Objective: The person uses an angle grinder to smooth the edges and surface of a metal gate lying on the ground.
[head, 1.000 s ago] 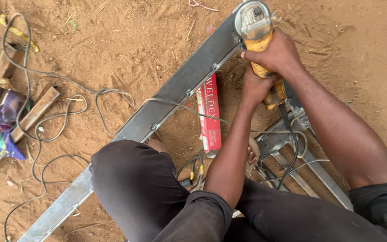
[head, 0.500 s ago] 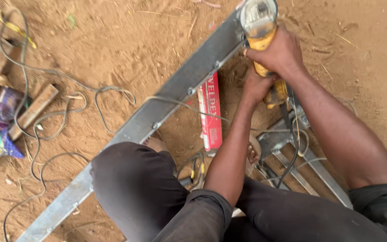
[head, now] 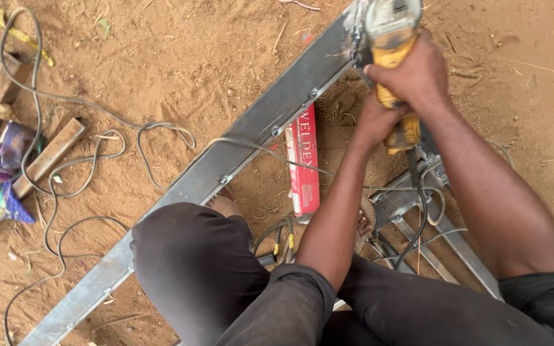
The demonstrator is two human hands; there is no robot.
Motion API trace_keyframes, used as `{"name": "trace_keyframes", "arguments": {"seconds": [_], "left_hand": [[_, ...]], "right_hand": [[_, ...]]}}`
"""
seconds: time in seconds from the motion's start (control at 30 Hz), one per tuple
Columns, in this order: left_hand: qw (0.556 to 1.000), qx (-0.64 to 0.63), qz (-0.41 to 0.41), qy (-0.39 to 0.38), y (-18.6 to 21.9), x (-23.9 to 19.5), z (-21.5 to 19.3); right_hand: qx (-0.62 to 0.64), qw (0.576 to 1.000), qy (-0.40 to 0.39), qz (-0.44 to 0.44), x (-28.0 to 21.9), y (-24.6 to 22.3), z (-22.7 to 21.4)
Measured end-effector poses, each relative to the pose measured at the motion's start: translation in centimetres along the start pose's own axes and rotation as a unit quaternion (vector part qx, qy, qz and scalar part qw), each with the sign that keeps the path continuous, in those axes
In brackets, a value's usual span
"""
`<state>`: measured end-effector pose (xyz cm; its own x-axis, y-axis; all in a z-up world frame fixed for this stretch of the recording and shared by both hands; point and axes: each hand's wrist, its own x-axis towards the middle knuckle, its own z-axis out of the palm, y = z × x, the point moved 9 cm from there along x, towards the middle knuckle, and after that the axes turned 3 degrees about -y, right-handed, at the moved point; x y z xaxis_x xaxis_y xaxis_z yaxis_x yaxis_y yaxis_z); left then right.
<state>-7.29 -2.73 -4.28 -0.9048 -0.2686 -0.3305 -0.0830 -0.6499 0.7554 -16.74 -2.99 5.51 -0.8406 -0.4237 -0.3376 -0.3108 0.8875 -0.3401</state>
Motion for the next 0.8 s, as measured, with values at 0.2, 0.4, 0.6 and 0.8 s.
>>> {"name": "trace_keyframes", "arguments": {"seconds": [0.2, 0.4, 0.6, 0.8], "left_hand": [[0.999, -0.008, 0.029, 0.018, -1.0, -0.7, -1.4], [0.998, -0.002, 0.059, 0.011, -2.1, 0.8, -1.0], [0.996, -0.066, 0.053, -0.034, -1.3, 0.5, -1.6], [1.0, 0.026, 0.0, -0.016, -1.4, 1.1, -0.1]], "right_hand": [[-0.042, 0.998, -0.038, 0.028, -0.2, -0.4, 1.2], [-0.017, 0.997, -0.034, 0.062, 0.5, 0.1, 0.7], [-0.035, 0.999, -0.02, 0.03, 0.6, -1.4, 0.6], [-0.017, 0.999, -0.027, 0.036, 0.5, 0.3, 0.0]]}}
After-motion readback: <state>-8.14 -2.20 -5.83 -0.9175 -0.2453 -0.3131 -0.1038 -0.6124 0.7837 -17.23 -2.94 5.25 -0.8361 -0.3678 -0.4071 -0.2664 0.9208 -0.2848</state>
